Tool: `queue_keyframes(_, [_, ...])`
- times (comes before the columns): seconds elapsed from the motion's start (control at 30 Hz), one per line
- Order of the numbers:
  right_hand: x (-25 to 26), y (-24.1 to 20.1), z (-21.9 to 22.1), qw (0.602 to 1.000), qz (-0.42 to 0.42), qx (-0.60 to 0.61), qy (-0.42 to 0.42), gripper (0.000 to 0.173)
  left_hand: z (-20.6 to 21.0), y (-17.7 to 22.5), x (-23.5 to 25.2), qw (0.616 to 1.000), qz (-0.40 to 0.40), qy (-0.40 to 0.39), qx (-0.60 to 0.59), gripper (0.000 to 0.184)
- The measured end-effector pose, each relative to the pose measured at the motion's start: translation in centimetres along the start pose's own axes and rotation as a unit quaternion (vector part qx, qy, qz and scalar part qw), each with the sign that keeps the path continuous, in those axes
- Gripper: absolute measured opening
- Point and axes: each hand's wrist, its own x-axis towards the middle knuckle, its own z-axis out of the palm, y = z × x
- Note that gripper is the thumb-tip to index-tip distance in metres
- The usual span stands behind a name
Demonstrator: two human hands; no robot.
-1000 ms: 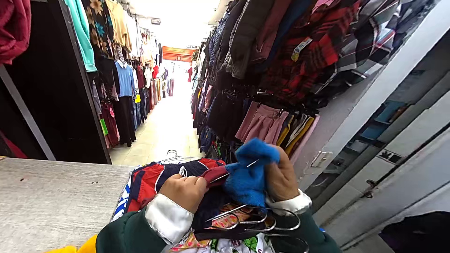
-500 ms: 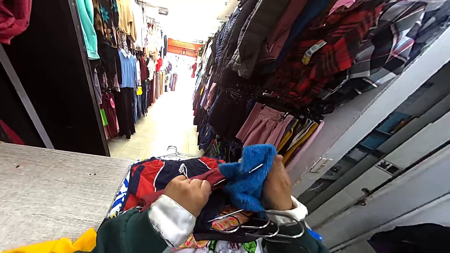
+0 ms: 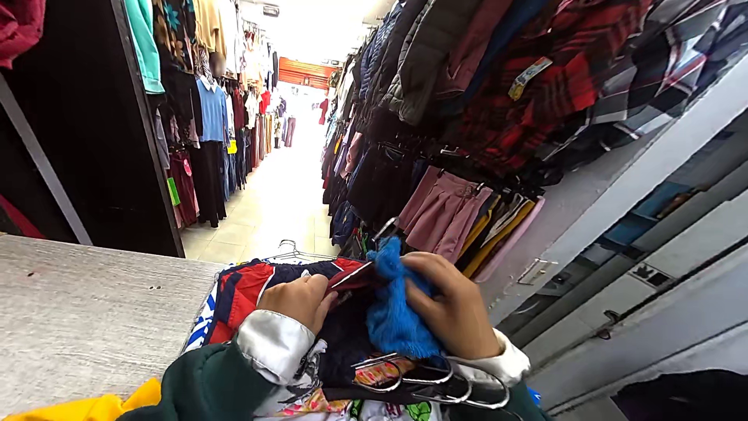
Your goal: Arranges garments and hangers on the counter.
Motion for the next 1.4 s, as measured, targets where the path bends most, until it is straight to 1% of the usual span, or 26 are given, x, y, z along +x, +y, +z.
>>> queue_keyframes(0.07, [0.1,-0.3,0.6,0.991,-0.052,0.104,-0.068,0.023,0.1,0.1,-0.1,1.000,0.010,0.002,-0.002,0.025])
queue_keyframes(0.1, [0.2,-0.4,0.8,0.990,-0.057,0.108,-0.072,0.023,0.5,0.1,-0.3,0.999,0.038,0.022,0.008,0.025])
queue_keyframes(0.17, [0.1,0.1,0.7,0.998,-0.022,0.055,-0.010,0.023,0.9,0.3,-0.5,0.997,0.063,0.037,0.019,0.027])
queue_keyframes(0.23, [0.0,0.5,0.6,0.999,0.031,0.005,0.040,0.024,0.7,0.3,-0.3,0.999,0.047,0.011,0.014,0.028])
queue_keyframes(0.3, [-0.1,0.3,0.8,0.997,0.056,-0.020,0.052,0.026,0.4,0.4,-0.2,0.999,0.033,-0.006,0.011,0.028])
queue_keyframes(0.43, [0.1,1.3,-0.2,0.990,0.108,-0.084,0.040,0.023,0.4,0.2,-0.1,0.999,0.036,0.002,0.019,0.027])
queue_keyframes(0.5, [0.0,2.4,-1.6,0.980,0.143,-0.122,0.065,0.023,0.2,0.2,-0.1,0.999,0.040,-0.006,0.023,0.028])
queue_keyframes(0.53, [0.0,2.6,-2.3,0.977,0.146,-0.123,0.096,0.027,0.2,0.2,-0.2,0.999,0.046,-0.008,0.025,0.029])
queue_keyframes(0.6, [0.2,1.5,-3.1,0.978,0.105,-0.071,0.164,0.035,0.5,0.4,-0.3,0.997,0.070,0.001,0.031,0.029])
queue_keyframes(0.63, [0.2,0.7,-3.0,0.983,0.058,-0.034,0.173,0.034,0.5,0.6,-0.4,0.996,0.077,0.002,0.040,0.029])
queue_keyframes(0.67, [0.2,0.0,-2.7,0.986,-0.005,-0.007,0.164,0.031,-0.1,1.3,-0.5,0.996,0.062,-0.033,0.048,0.032])
queue_keyframes(0.7, [0.2,-0.4,-2.3,0.987,-0.058,0.017,0.146,0.029,-1.5,2.3,-0.2,0.992,0.022,-0.114,0.047,0.037])
queue_keyframes(0.73, [0.3,-0.6,-2.1,0.987,-0.085,0.028,0.135,0.028,-2.1,2.7,0.0,0.987,0.002,-0.154,0.047,0.039])
queue_keyframes(0.77, [0.4,-0.5,-2.0,0.987,-0.079,0.029,0.139,0.027,-1.9,2.7,0.0,0.988,0.006,-0.146,0.045,0.038])
queue_keyframes(0.8, [0.5,-0.3,-2.1,0.986,-0.051,0.023,0.155,0.026,-1.0,2.0,-0.3,0.995,0.036,-0.086,0.046,0.035])
queue_keyframes(0.83, [0.5,0.1,-2.2,0.985,-0.018,0.021,0.168,0.026,0.5,1.1,-0.7,0.995,0.085,0.007,0.054,0.029])
queue_keyframes(0.87, [0.3,0.4,-2.3,0.985,-0.002,0.030,0.173,0.026,1.3,0.5,-0.8,0.991,0.112,0.057,0.054,0.026])
queue_keyframes(0.9, [0.2,0.5,-2.4,0.984,-0.011,0.048,0.170,0.027,1.6,0.3,-0.9,0.988,0.126,0.077,0.055,0.025])
queue_keyframes(0.97, [0.3,-0.3,-2.1,0.984,-0.054,0.076,0.154,0.027,1.4,0.4,-0.9,0.988,0.127,0.072,0.054,0.025])
queue_keyframes(1.0, [0.3,-0.5,-1.9,0.984,-0.051,0.072,0.154,0.026,1.3,0.4,-0.9,0.990,0.120,0.060,0.053,0.025])
queue_keyframes(1.07, [0.2,0.7,-1.5,0.985,0.017,0.047,0.162,0.026,1.2,0.5,-0.8,0.991,0.112,0.054,0.051,0.026])
queue_keyframes(1.13, [0.0,2.2,-1.0,0.989,0.061,0.065,0.119,0.026,1.1,0.6,-0.7,0.993,0.101,0.044,0.047,0.027])
queue_keyframes(1.23, [-0.1,2.6,0.0,0.995,0.055,0.049,-0.061,0.019,0.6,0.4,-0.4,0.997,0.065,0.001,0.039,0.028])
queue_keyframes(1.27, [-0.1,2.4,0.0,0.994,0.053,0.033,-0.094,0.018,0.6,0.5,-0.4,0.998,0.054,-0.016,0.038,0.028])
queue_keyframes(1.3, [-0.1,2.1,-0.2,0.995,0.053,0.025,-0.082,0.018,0.5,0.5,-0.3,0.998,0.048,-0.024,0.038,0.029])
queue_keyframes(1.4, [0.2,1.2,-1.2,0.990,0.087,0.052,0.097,0.029,-0.1,0.8,-0.1,0.997,0.034,-0.061,0.035,0.033])
